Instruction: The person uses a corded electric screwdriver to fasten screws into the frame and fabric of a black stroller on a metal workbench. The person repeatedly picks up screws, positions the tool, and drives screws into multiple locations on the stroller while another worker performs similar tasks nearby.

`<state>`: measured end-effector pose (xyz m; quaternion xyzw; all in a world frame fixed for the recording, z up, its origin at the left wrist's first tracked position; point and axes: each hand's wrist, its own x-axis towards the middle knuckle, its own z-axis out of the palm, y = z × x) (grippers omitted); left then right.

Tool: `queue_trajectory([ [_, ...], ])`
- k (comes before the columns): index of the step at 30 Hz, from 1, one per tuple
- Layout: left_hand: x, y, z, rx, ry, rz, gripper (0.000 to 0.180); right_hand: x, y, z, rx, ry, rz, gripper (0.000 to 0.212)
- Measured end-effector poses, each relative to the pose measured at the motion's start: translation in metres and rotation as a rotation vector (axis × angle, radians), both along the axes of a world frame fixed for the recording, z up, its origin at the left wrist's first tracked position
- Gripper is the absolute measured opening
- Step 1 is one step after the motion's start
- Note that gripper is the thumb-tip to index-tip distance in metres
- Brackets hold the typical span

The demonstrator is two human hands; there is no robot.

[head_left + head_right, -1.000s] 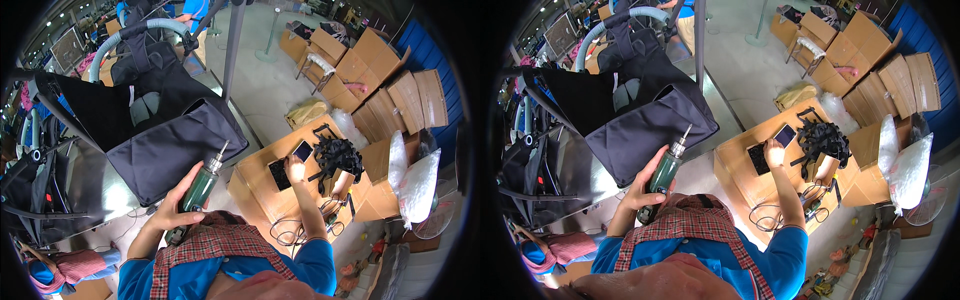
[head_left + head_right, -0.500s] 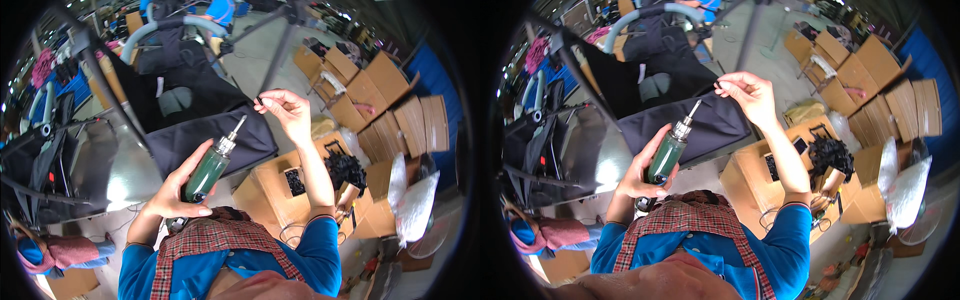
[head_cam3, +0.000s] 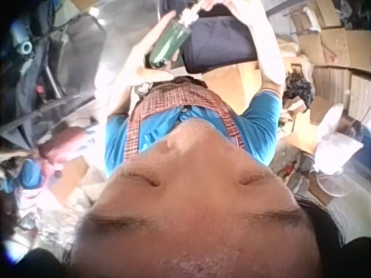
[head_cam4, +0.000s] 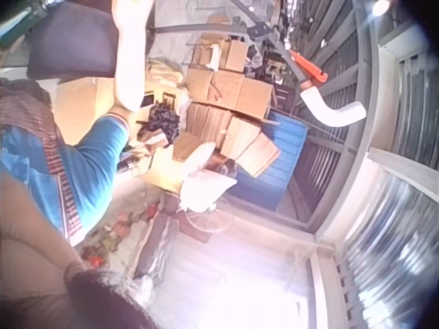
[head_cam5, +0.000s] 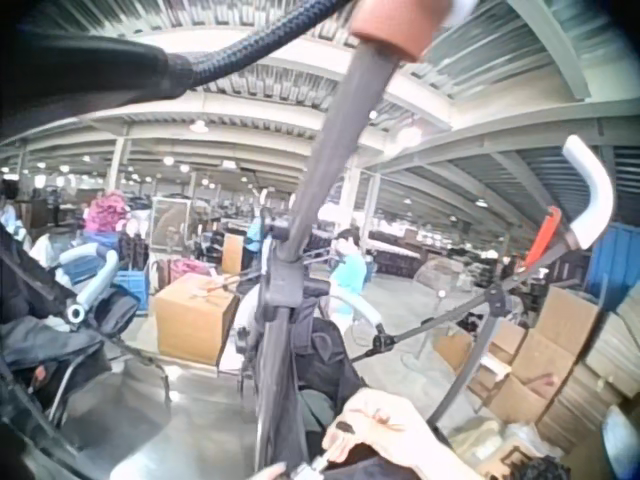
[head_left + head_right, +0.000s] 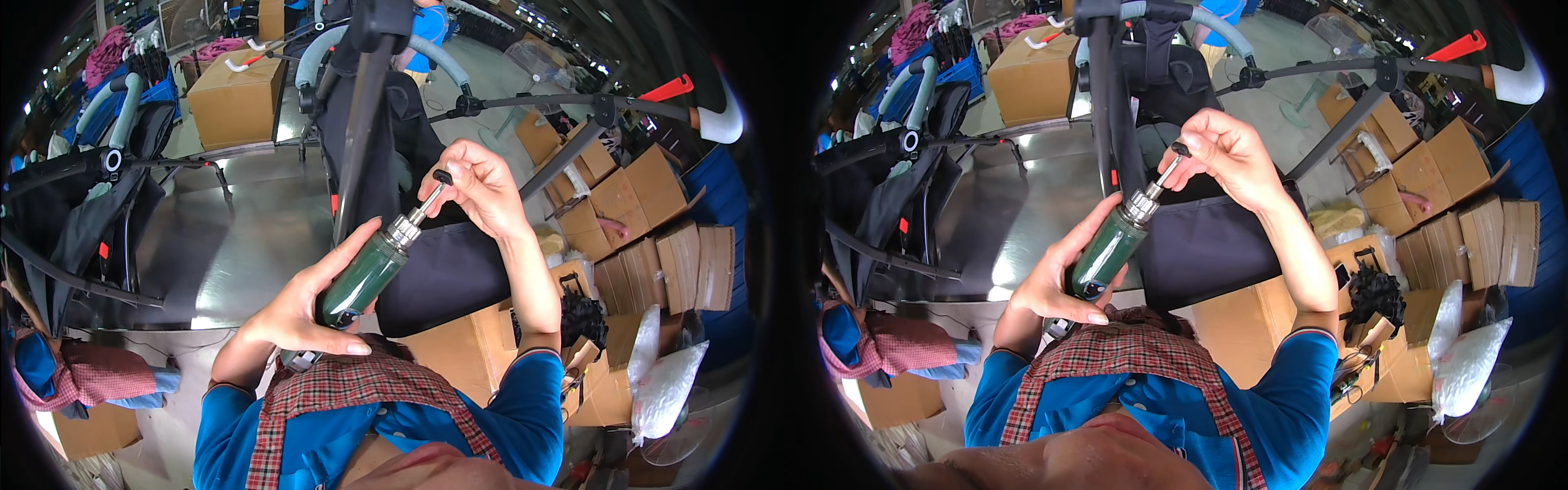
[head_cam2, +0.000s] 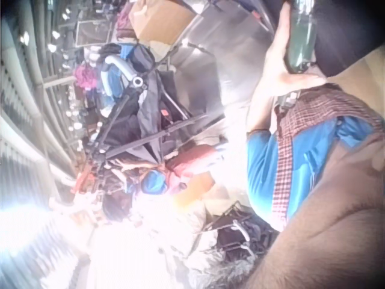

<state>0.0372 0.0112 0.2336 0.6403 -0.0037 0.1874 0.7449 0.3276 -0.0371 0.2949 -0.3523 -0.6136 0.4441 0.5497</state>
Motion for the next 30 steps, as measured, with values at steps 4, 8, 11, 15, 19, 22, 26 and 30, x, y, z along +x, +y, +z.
queue_trajectory([
  [4,-0.009,0.016,0.0,-0.005,-0.002,-0.03,0.125,-0.011,0.007,0.005,-0.069,0.052,0.017,0.023],
  [8,-0.011,0.025,0.0,-0.047,-0.012,-0.078,0.125,-0.015,0.008,0.013,-0.097,0.065,0.038,0.024],
  [11,-0.008,0.028,-0.001,-0.05,-0.036,-0.092,0.125,-0.012,0.009,0.019,-0.096,0.02,0.045,0.024],
  [15,-0.006,0.031,-0.005,-0.123,-0.061,-0.129,0.124,-0.014,0.007,0.028,0.156,-0.332,-0.092,0.021],
  [19,-0.008,0.039,-0.009,-0.158,-0.162,-0.213,0.126,-0.021,0.008,0.043,0.265,-0.49,-0.097,0.016],
  [22,-0.01,0.04,-0.014,-0.141,-0.288,-0.22,0.128,-0.025,0.034,0.043,0.459,-0.276,-0.209,0.021],
  [26,-0.019,0.043,-0.024,-0.29,-0.464,0.004,0.137,-0.037,0.088,0.053,0.369,-0.408,-0.376,0.042],
  [30,-0.011,0.054,-0.017,-0.328,-0.397,0.277,0.136,-0.056,0.128,0.054,0.498,-0.578,-0.507,0.031],
])
